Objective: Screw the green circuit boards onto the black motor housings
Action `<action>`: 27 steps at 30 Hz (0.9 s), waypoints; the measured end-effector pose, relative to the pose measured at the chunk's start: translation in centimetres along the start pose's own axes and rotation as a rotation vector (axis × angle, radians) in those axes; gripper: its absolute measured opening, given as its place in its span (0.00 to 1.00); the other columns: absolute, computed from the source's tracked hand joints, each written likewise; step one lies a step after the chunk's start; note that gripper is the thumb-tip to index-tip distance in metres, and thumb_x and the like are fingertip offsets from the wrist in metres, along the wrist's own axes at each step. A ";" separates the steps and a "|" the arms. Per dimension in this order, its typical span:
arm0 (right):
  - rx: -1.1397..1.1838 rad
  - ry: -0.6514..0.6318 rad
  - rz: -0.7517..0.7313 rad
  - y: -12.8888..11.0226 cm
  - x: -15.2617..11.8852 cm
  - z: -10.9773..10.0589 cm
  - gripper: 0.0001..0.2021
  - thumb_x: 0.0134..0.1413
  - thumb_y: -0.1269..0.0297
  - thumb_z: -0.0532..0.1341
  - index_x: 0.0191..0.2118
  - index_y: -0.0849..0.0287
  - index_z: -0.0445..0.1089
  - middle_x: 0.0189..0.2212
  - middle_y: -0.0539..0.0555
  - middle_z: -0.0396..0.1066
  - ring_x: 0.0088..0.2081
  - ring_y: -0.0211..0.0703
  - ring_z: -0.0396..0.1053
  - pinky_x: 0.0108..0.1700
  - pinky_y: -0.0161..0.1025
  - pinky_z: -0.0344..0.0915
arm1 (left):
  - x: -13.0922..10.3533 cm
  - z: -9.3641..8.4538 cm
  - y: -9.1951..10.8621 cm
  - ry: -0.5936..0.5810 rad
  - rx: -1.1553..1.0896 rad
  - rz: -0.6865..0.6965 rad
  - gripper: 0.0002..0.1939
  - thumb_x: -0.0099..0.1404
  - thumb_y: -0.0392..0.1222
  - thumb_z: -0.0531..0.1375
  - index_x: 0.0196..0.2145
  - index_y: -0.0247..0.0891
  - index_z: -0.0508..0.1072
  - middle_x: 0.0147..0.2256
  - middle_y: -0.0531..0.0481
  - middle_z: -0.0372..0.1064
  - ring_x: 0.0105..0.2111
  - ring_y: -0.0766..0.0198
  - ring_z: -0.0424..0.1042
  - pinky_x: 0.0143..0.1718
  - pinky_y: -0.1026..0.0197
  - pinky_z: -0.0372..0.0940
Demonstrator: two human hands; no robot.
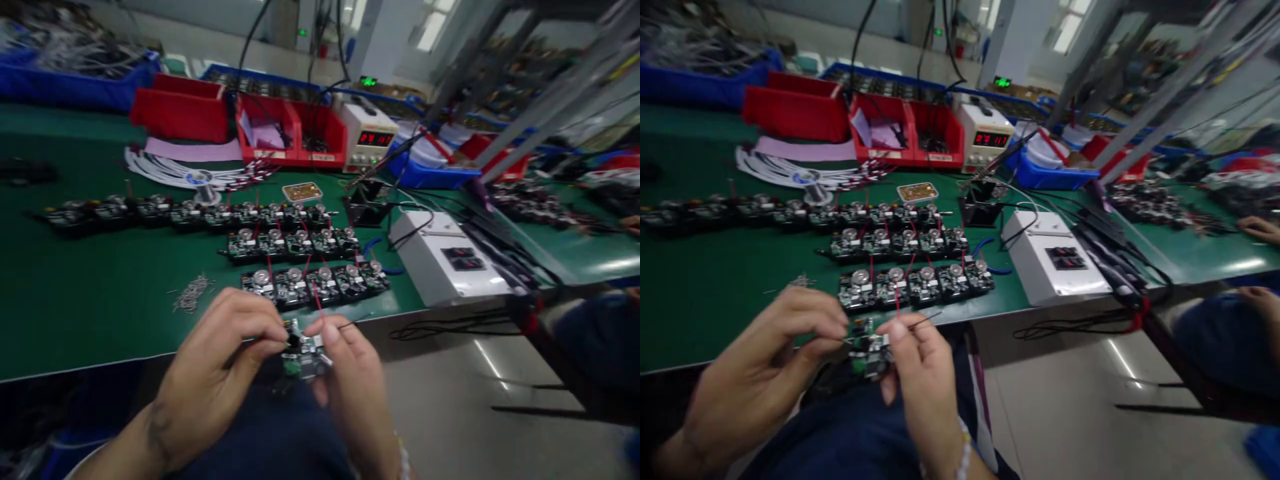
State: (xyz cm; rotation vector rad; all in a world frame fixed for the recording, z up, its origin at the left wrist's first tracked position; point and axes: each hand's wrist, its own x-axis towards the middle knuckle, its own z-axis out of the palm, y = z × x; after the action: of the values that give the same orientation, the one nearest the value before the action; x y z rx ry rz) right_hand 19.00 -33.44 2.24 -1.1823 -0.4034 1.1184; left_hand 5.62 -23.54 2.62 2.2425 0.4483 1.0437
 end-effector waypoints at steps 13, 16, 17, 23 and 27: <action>-0.078 0.077 0.046 -0.5 -0.2 0.2 0.13 0.55 0.52 0.62 0.31 0.58 0.70 0.17 0.45 0.62 0.15 0.27 0.52 0.17 0.25 0.50 | 0.9 1.1 0.7 -0.022 0.065 0.126 0.05 0.68 0.36 0.57 0.35 0.35 0.73 0.34 0.49 0.70 0.36 0.64 0.65 0.39 0.61 0.63; -0.082 0.059 0.074 -0.3 -0.2 0.1 0.14 0.53 0.51 0.63 0.31 0.58 0.69 0.18 0.46 0.62 0.15 0.28 0.53 0.17 0.26 0.51 | 0.6 1.4 0.6 0.003 0.154 0.204 0.07 0.69 0.36 0.55 0.37 0.37 0.73 0.34 0.50 0.72 0.37 0.64 0.66 0.39 0.60 0.62; -0.086 0.055 0.082 -0.3 -0.2 0.1 0.15 0.52 0.50 0.64 0.31 0.58 0.70 0.17 0.45 0.61 0.15 0.28 0.53 0.16 0.26 0.51 | 0.4 1.4 0.5 0.004 0.175 0.231 0.07 0.69 0.36 0.55 0.38 0.38 0.73 0.35 0.50 0.72 0.37 0.64 0.67 0.39 0.60 0.62; -0.094 0.125 0.101 -0.5 0.0 -0.1 0.17 0.49 0.49 0.65 0.31 0.60 0.70 0.14 0.46 0.60 0.13 0.28 0.53 0.16 0.26 0.49 | -0.3 -1.4 -3.4 0.167 0.442 -0.149 0.04 0.67 0.40 0.58 0.37 0.36 0.69 0.34 0.50 0.68 0.35 0.64 0.67 0.37 0.61 0.63; -0.079 0.128 0.100 -0.3 0.0 0.4 0.17 0.47 0.49 0.66 0.29 0.59 0.69 0.14 0.46 0.60 0.13 0.28 0.53 0.15 0.26 0.48 | -0.7 -3.1 -7.5 -0.007 0.708 -0.455 0.04 0.66 0.38 0.58 0.33 0.36 0.70 0.32 0.48 0.66 0.36 0.58 0.65 0.38 0.56 0.62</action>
State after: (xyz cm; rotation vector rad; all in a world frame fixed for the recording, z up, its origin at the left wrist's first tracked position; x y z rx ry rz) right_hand 18.85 -33.20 2.70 -1.3480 -0.2951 1.1135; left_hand 2.39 -17.07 -1.18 2.5283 1.4282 0.6915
